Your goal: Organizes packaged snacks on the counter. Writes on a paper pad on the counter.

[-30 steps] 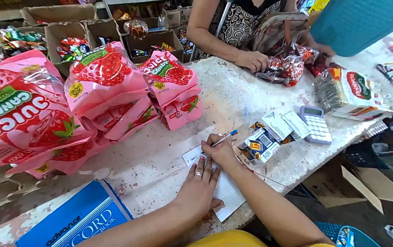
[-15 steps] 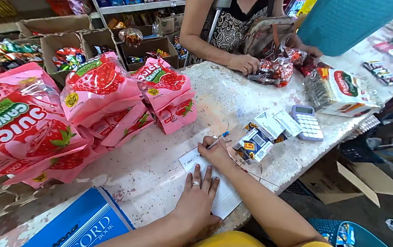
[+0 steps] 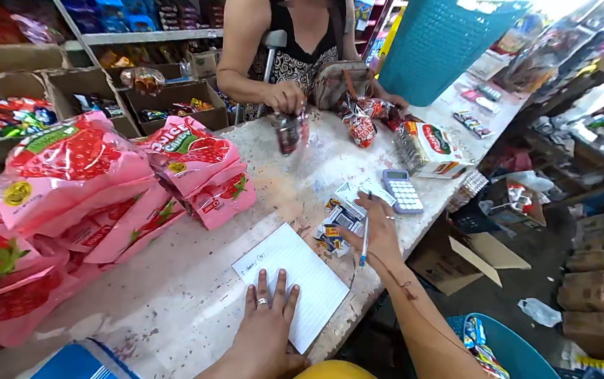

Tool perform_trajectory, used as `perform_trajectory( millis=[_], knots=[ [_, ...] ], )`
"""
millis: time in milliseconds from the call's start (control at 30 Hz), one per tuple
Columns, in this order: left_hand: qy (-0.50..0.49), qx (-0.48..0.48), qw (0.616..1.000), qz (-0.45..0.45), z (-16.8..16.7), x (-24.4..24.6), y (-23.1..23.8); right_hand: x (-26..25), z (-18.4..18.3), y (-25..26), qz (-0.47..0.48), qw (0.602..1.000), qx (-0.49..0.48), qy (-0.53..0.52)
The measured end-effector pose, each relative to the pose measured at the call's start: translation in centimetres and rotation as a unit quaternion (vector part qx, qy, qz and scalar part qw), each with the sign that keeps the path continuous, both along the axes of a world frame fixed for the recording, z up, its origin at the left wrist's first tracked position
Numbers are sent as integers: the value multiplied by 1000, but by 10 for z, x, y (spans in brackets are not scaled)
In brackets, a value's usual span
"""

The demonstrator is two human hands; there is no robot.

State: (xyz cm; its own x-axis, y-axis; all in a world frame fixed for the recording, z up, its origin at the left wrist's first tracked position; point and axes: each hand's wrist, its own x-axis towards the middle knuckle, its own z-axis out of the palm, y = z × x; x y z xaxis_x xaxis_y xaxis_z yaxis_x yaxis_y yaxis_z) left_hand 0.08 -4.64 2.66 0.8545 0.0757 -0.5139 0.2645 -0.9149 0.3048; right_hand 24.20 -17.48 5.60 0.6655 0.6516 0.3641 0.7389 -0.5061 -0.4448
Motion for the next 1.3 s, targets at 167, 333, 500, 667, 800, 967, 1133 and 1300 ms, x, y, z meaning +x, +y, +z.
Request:
perform_trajectory(
  millis=[167, 333, 500, 667, 800, 967, 1133, 1300],
  knots=[
    [12, 1, 1000, -1, 3, 1, 0, 40, -13, -5, -73, 995, -62, 19],
    [11, -1, 1000, 2, 5, 1, 2, 45, -10, 23, -45, 993, -107, -31],
    [2, 0, 1000, -4, 3, 0, 2, 45, 10, 30, -76, 987, -141, 18],
    [-14, -21, 1000, 3, 2, -3, 3, 23, 27, 19, -64, 992, 97, 41],
    [-29, -36, 999, 2, 2, -1, 3, -19, 32, 47, 49, 953, 271, 127],
    [-52, -74, 996, 23, 5, -8, 6, -127, 1, 143, 194, 896, 45, 397],
    [-100, -96, 990, 34, 0, -12, 7, -165, -4, 172, 260, 905, 32, 335],
    [-86, -94, 992, 24, -3, -6, 8, -75, 26, 101, 104, 986, -132, 1]
  ],
)
